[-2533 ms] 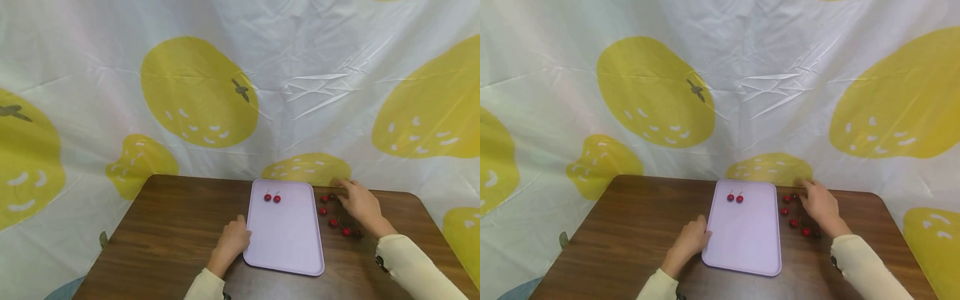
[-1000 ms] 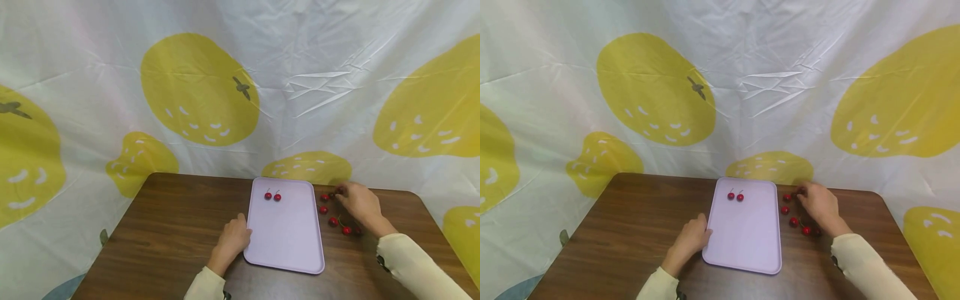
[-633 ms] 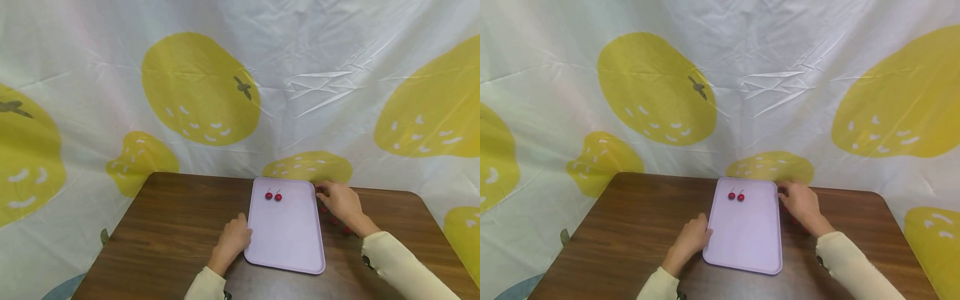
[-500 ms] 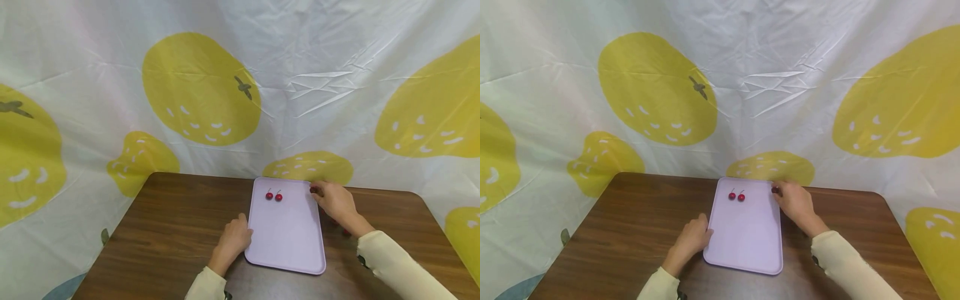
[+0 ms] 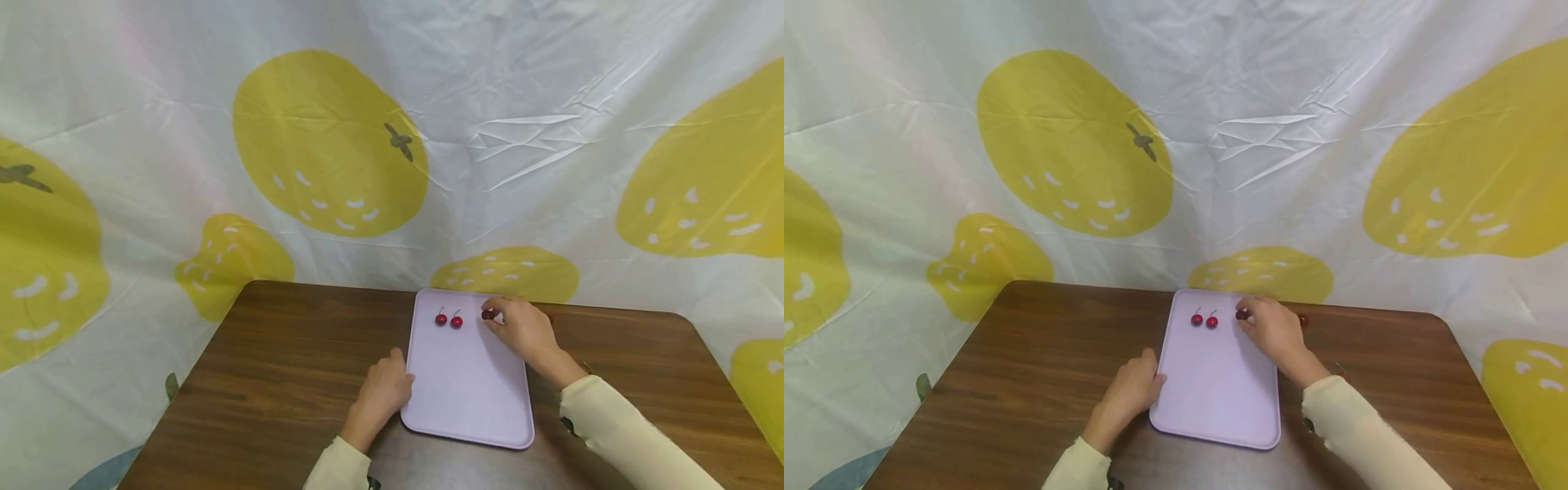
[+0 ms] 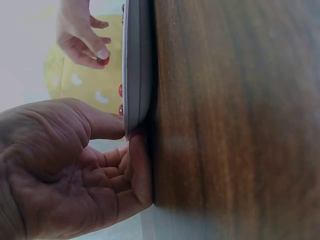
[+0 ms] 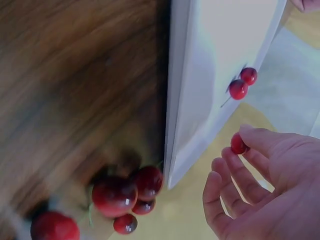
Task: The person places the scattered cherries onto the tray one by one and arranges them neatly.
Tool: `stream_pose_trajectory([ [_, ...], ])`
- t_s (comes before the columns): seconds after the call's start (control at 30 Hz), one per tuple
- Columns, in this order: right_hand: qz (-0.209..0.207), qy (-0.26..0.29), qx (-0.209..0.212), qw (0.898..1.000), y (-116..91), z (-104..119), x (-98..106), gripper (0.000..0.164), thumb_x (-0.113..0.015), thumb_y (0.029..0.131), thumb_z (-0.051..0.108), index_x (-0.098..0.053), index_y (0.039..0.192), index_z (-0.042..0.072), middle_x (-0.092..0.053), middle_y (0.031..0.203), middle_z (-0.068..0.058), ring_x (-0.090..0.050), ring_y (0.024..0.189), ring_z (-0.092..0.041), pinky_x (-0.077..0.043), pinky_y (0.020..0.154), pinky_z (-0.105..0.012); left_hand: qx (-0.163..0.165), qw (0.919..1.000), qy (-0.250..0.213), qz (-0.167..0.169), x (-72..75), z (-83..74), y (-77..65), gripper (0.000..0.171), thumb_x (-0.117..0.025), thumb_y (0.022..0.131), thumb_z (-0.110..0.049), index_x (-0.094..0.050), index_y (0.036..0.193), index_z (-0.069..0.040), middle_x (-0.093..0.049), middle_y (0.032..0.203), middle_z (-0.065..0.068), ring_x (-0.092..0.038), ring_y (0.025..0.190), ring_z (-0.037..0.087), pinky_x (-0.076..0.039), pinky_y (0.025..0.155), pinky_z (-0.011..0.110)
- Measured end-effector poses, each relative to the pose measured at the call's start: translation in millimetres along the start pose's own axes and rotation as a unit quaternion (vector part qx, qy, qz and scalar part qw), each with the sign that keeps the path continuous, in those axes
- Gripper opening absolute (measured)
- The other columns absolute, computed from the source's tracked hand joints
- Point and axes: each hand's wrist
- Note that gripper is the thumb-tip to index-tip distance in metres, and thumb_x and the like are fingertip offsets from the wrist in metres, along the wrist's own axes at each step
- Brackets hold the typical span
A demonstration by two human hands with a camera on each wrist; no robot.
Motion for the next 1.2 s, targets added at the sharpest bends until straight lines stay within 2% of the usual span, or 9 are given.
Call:
stream_pose_trajectory([
  [0.4,0.048,0.01,-0.012,0.999,9,11,-14,0.025,-0.084,0.088,0.017,-0.079,0.113,0.019,-0.081,0.102,-0.004,-0.076,0.097,-0.031,-0.055,0.063,-0.048,-0.009,0.9999,0.009,-0.008,-1.8,1.4,0.1,0.03,-0.075,0.095,-0.015,-0.059,0.108,0.007,-0.071,0.095,0.03,-0.072,0.089,0.051,-0.058,0.079,0.06],
  [0.7,0.052,0.0,0.013,0.999,15,11,-23,0.019,-0.084,0.086,0.014,-0.08,0.103,0.021,-0.081,0.094,0.001,-0.077,0.091,-0.024,-0.053,0.057,-0.042,-0.005,0.9999,0.009,-0.006,-2.1,0.5,0.7,0.03,-0.077,0.094,-0.014,-0.058,0.107,0.007,-0.07,0.095,0.03,-0.072,0.089,0.051,-0.058,0.079,0.06],
  [1.2,0.048,-0.027,0.014,0.998,15,17,-23,0.02,-0.085,0.086,0.017,-0.08,0.104,0.022,-0.079,0.096,-0.002,-0.076,0.088,-0.029,-0.054,0.056,-0.047,-0.008,0.9998,0.014,-0.011,-2.9,1.1,0.4,0.03,-0.077,0.094,-0.015,-0.058,0.105,0.005,-0.071,0.094,0.03,-0.072,0.087,0.051,-0.058,0.077,0.059],
])
Point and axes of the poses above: each hand's wrist, its own y-axis towards the middle knuckle, its own x-axis out of the back of the hand, z = x × y
